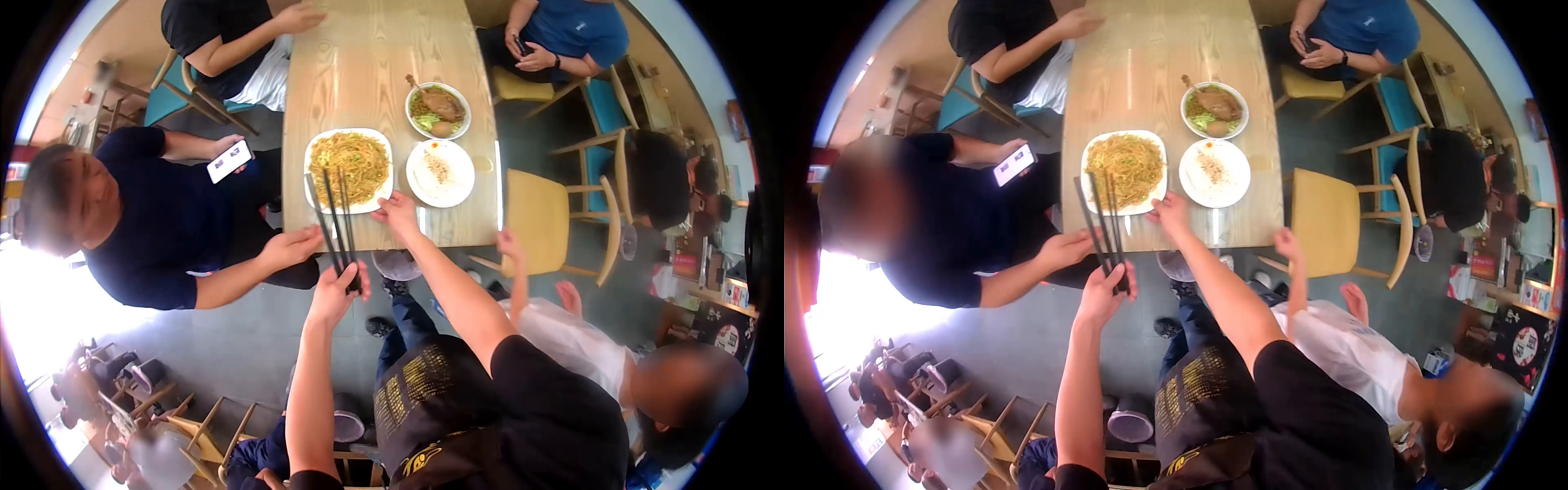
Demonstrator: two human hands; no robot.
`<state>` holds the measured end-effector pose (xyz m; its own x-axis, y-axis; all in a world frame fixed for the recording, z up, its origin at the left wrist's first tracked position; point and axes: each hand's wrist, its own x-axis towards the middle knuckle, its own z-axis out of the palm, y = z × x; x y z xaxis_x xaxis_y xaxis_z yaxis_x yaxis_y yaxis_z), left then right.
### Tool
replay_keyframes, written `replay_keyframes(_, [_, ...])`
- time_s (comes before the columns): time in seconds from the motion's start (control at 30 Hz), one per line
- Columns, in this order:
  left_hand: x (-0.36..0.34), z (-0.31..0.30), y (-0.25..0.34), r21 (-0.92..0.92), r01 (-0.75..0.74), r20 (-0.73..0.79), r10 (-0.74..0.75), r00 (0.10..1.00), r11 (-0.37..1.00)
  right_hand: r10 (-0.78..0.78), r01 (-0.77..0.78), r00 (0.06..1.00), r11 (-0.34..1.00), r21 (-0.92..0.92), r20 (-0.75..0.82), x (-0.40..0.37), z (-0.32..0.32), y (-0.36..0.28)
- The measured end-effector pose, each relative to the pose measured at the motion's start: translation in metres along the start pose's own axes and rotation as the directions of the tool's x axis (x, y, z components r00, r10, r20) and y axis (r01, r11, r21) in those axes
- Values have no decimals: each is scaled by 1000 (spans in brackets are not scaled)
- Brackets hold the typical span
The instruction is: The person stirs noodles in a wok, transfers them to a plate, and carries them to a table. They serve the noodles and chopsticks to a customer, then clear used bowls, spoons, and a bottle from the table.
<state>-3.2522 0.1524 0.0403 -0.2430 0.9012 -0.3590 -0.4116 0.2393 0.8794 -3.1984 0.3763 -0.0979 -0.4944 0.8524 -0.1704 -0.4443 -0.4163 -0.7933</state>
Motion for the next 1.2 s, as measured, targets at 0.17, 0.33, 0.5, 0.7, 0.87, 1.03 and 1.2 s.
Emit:
replay_keyframes(0.17, [20,-1,25,-67,50,41,-47,998,997,91,-112,991,962,-250,-95,-42,13,-10])
replay_keyframes(0.33, [40,6,49,-108,64,97,-53,994,992,116,-119,993,983,-140,-30,-136,-7,-10])
replay_keyframes(0.5, [60,8,71,-132,77,83,-67,994,988,276,-280,960,953,-117,-55,-217,-67,4])
replay_keyframes(0.7, [78,11,97,-128,94,103,-81,991,987,379,-404,912,893,-196,-155,-300,-116,9])
replay_keyframes(0.87, [77,17,103,-168,81,88,-67,994,982,429,-468,876,866,-177,-220,-349,-135,12])
replay_keyframes(1.03, [88,20,107,-170,113,122,-93,988,979,448,-491,857,860,-138,-255,-368,-123,0])
replay_keyframes(1.2, [218,61,173,-170,151,203,-116,972,974,466,-511,823,857,-65,-325,-258,-110,-61])
